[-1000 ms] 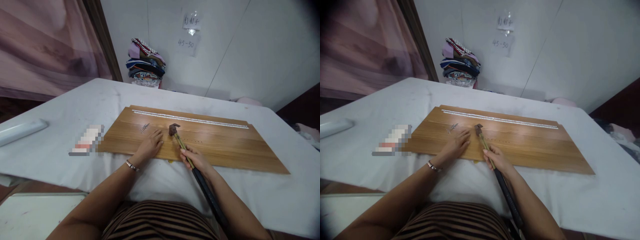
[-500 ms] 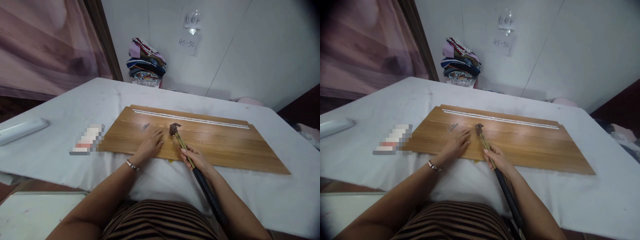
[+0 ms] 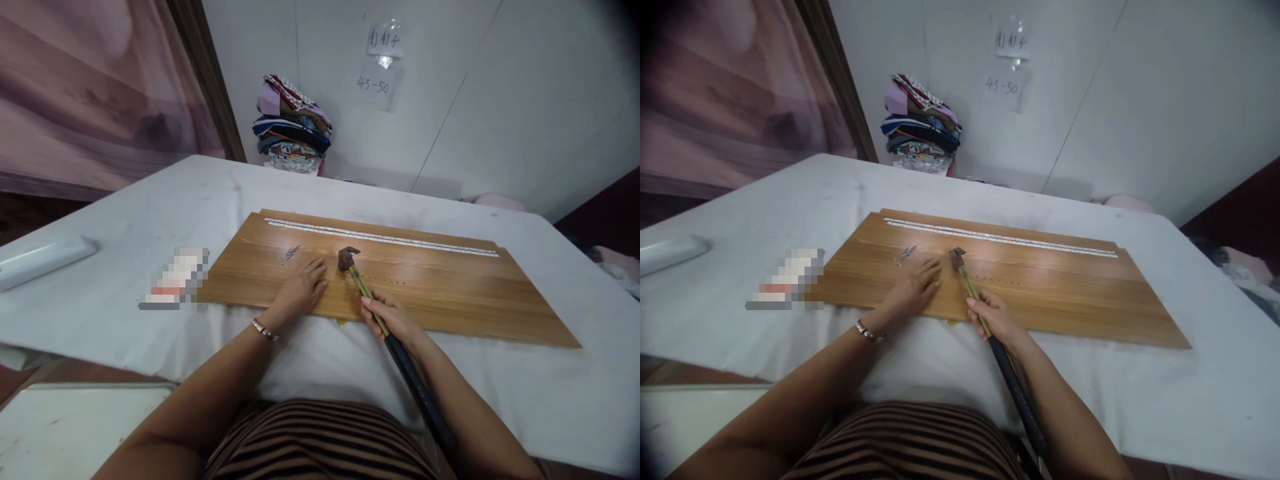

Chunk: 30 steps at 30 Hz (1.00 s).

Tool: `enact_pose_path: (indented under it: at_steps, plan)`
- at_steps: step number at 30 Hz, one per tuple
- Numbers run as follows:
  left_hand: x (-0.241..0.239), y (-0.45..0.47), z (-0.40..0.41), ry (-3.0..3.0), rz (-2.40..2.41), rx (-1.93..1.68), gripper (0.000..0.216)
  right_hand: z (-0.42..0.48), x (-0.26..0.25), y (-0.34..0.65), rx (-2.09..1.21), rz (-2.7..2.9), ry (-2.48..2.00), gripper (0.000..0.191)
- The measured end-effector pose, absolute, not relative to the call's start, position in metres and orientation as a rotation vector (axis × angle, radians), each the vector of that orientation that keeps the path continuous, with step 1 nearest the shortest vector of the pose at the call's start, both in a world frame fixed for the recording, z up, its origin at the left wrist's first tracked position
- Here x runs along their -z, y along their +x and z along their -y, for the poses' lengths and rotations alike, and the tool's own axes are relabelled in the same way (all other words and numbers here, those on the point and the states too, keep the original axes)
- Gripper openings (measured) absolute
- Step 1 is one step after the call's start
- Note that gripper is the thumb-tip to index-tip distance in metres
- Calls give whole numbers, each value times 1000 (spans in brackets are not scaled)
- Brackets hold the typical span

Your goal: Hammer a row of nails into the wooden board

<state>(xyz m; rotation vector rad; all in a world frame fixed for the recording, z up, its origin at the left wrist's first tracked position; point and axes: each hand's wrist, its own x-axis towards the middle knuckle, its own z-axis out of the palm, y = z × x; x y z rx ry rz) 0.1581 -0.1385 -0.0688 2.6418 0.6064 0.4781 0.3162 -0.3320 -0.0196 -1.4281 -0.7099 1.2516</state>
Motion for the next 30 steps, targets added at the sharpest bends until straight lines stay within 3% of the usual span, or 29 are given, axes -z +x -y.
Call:
enact_pose_path:
  at_steps: [30]
  plan:
    - [68, 157, 138, 2640, -593, -474, 39, 332, 20, 317, -1242, 731, -1433, 46]
